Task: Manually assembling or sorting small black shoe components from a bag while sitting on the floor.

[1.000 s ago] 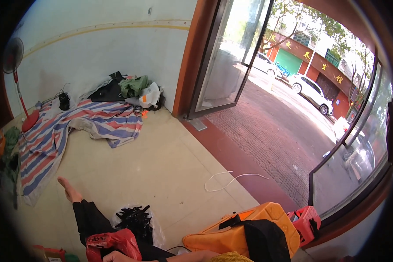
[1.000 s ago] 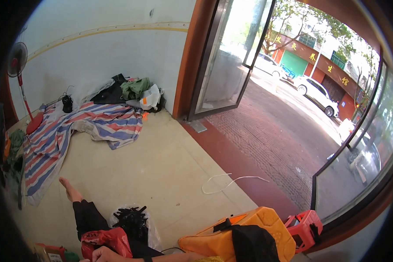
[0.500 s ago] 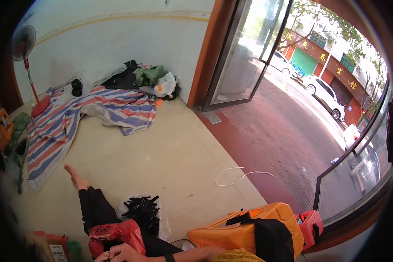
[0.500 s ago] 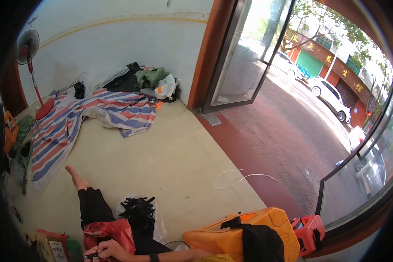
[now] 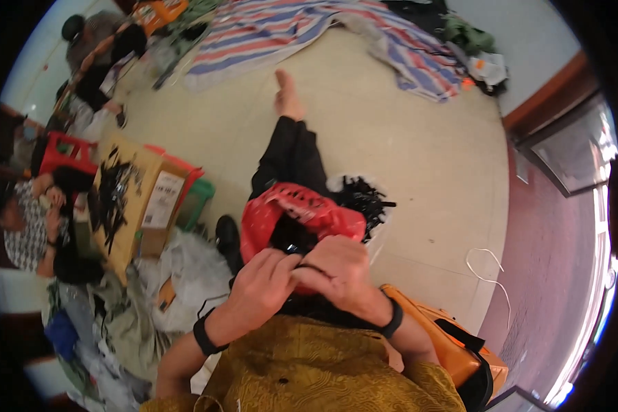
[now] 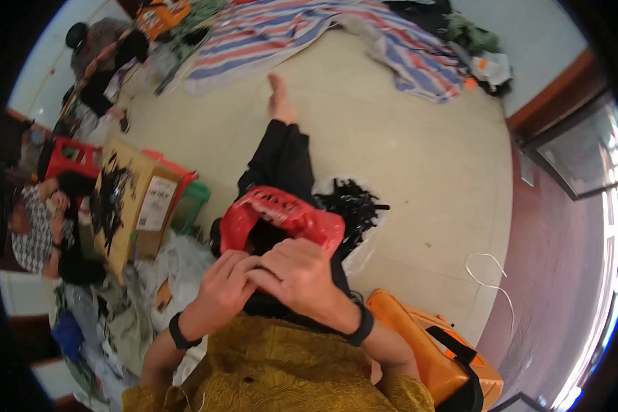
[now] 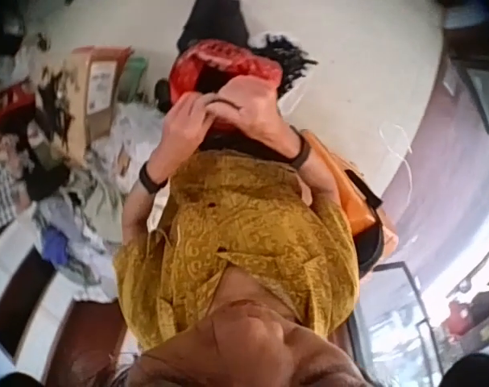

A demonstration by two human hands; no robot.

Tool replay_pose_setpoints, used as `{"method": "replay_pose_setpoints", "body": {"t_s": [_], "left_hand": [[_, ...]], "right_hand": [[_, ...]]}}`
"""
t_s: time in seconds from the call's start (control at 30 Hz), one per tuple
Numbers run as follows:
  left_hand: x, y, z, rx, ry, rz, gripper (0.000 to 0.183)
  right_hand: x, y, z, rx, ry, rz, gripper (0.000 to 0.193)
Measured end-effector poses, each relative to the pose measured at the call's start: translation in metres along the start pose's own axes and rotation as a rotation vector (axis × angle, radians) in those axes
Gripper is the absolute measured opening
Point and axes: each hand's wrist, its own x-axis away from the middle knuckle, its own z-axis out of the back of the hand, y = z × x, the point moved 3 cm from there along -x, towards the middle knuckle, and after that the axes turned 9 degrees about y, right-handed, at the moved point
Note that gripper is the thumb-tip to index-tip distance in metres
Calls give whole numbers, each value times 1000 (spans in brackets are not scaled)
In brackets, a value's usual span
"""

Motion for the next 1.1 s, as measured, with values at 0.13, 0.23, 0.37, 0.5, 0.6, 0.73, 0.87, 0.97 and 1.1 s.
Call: {"method": "replay_pose_setpoints", "body": {"t_s": [0.13, 0.23, 0.37, 0.5, 0.6, 0.73, 0.87, 0.97, 1.1], "left_hand": [[7, -1, 4, 33, 64, 39, 35], [6, 2, 7, 89, 57, 53, 34], [8, 0, 8, 198, -9, 157, 30], [9, 0, 8, 217, -56, 171, 29], [15, -2, 4, 211, -90, 174, 29], [13, 1, 6, 141, -125, 91, 30], [16, 4, 3, 10, -137, -63, 28], [17, 5, 6, 26, -156, -111, 26], [14, 9, 15, 156, -105, -154, 25]], "right_hand": [[6, 7, -3, -162, -181, -184, 11], [7, 8, -2, -365, -200, -381, 12], [14, 12, -1, -501, -208, -595, 13], [19, 18, 1, -453, -252, -560, 13], [11, 14, 0, -326, -292, -340, 16], [4, 9, -4, -250, -454, -200, 22], [11, 12, -7, -379, -572, -307, 25], [19, 15, -9, -519, -672, -356, 28], [25, 12, -8, -729, -740, -501, 31]]}}
